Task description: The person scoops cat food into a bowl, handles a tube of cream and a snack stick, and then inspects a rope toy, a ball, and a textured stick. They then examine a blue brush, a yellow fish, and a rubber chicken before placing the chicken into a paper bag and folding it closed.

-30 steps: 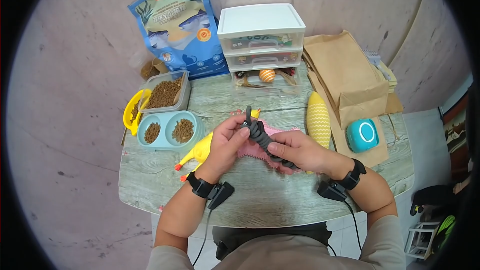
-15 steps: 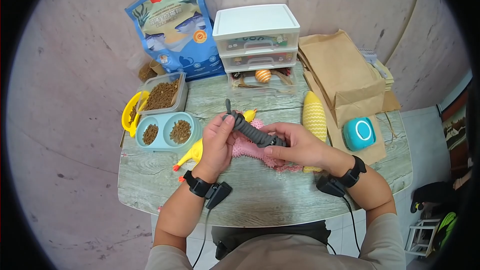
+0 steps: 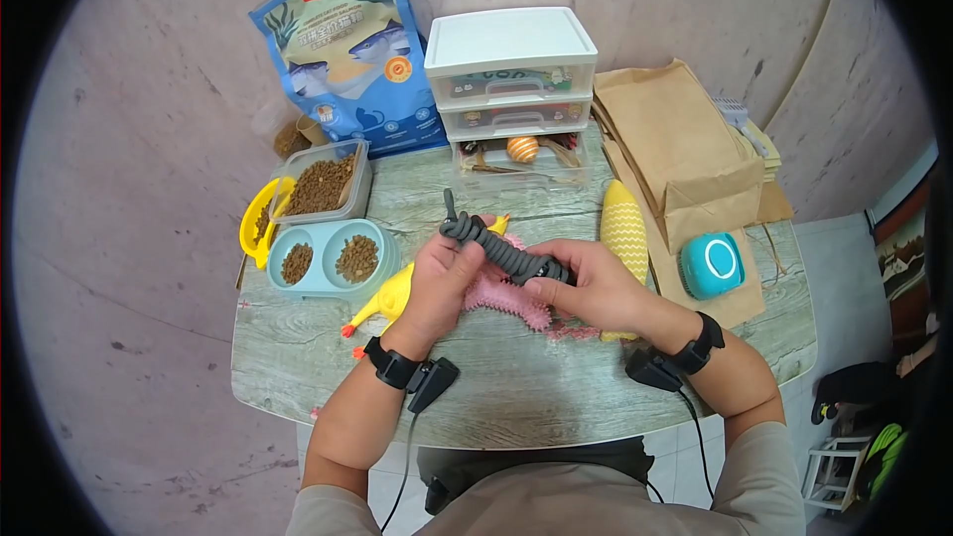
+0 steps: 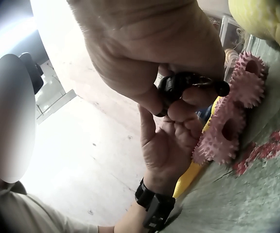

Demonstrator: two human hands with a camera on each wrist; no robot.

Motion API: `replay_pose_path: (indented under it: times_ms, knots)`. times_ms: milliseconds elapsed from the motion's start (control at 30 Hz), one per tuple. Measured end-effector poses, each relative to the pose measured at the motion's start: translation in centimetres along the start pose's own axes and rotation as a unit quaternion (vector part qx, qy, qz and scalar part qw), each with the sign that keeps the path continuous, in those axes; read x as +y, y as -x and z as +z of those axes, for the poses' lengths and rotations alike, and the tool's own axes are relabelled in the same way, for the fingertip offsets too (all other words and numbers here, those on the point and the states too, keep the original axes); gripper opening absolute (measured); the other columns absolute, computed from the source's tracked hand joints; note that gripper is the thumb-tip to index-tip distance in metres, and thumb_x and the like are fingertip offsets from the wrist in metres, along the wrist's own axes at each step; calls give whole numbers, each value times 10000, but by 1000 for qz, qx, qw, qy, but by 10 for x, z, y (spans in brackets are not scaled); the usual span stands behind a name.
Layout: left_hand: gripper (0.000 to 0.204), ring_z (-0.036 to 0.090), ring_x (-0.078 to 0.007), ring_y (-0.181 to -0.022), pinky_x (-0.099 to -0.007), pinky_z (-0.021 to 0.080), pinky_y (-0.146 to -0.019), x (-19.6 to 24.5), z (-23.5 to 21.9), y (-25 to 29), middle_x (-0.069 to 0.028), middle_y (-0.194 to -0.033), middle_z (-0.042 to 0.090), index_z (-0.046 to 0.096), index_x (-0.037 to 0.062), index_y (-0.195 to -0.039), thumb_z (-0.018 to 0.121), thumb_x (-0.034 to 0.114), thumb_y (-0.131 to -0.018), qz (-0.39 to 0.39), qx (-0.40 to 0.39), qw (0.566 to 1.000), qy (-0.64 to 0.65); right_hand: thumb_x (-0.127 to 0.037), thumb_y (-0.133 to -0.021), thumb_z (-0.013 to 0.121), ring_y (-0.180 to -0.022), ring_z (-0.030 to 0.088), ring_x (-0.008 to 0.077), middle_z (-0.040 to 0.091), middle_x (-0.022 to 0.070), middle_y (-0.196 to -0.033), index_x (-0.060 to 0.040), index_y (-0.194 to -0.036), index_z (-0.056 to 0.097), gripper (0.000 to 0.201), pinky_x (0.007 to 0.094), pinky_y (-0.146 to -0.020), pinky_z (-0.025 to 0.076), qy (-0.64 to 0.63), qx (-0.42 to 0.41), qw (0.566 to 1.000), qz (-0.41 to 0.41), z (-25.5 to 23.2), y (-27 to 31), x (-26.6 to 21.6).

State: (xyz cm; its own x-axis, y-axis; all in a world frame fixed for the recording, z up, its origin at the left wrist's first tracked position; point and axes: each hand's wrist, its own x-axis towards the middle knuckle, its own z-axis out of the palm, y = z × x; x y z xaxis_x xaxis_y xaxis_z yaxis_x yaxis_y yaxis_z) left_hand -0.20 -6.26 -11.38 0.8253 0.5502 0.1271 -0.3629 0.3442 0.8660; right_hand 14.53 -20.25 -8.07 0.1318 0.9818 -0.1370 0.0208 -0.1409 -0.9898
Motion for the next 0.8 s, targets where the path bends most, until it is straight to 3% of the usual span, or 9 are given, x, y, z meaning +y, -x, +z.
replay_pose_path:
  times_ms: [67,167,300,367,433,533,600,667,800]
  knots:
    - [299,619,-164,-861,-300,529,-754,0,1,1,-96,-974,617,512,-9,-1126,589,151,-886,2,1,999,-44,-124,-866,602,-557,554,80,586,34,-696,28,-1206,482,391,225,-476,447,-14,-20,999,-38,3,3,-1]
    - [247,620,-165,-875,-304,513,-784,9,1,5,-105,-972,629,570,-18,-1037,605,169,-880,-86,-32,995,-37,-114,-862,597,-565,552,76,588,34,-686,16,-1224,467,406,229,-488,443,38,-13,996,-77,9,6,-2]
    - [295,631,-182,-876,-304,525,-755,1,-6,-2,-120,-972,630,547,-2,-1005,569,274,-903,-18,24,999,33,-107,-859,593,-554,542,66,588,27,-670,7,-1195,499,366,227,-478,434,59,45,986,-148,11,4,7]
    - [300,627,-180,-887,-308,520,-769,4,-6,-1,-118,-980,629,536,-4,-1033,577,261,-899,-16,-2,999,41,-109,-864,585,-537,533,66,583,18,-655,10,-1139,539,303,230,-465,426,51,61,996,-40,8,5,1]
    - [309,624,-179,-898,-311,515,-784,4,-5,0,-115,-987,629,524,-5,-1060,585,249,-894,-14,-29,998,49,-115,-870,581,-530,525,61,581,18,-655,18,-1103,553,269,229,-456,418,51,68,996,-38,6,3,2]
    - [436,631,-212,-886,-334,511,-795,5,2,2,-148,-1004,626,484,3,-1136,608,325,-869,7,-18,998,-60,-125,-889,569,-532,521,48,577,10,-671,23,-1058,565,224,210,-457,415,21,57,998,-15,6,3,1]
    - [334,612,-170,-924,-318,495,-826,10,5,3,-119,-1001,632,533,-5,-1101,625,216,-868,-15,-24,1000,-14,-128,-901,561,-540,524,39,574,2,-687,20,-1049,564,209,191,-466,419,-8,37,999,6,7,5,-7]
    - [328,614,-167,-913,-314,498,-818,4,-1,2,-114,-991,635,546,-8,-1083,626,226,-868,-8,-21,1000,-15,-142,-895,577,-494,515,42,567,-2,-642,19,-1024,574,207,197,-424,408,-3,29,998,60,9,8,-18]
    - [309,620,-161,-873,-301,508,-784,6,-1,3,-103,-956,645,580,-16,-1015,623,254,-871,-4,-18,1000,-2,-139,-883,592,-462,489,50,566,9,-587,32,-898,613,173,225,-410,379,23,40,998,33,9,8,-14]
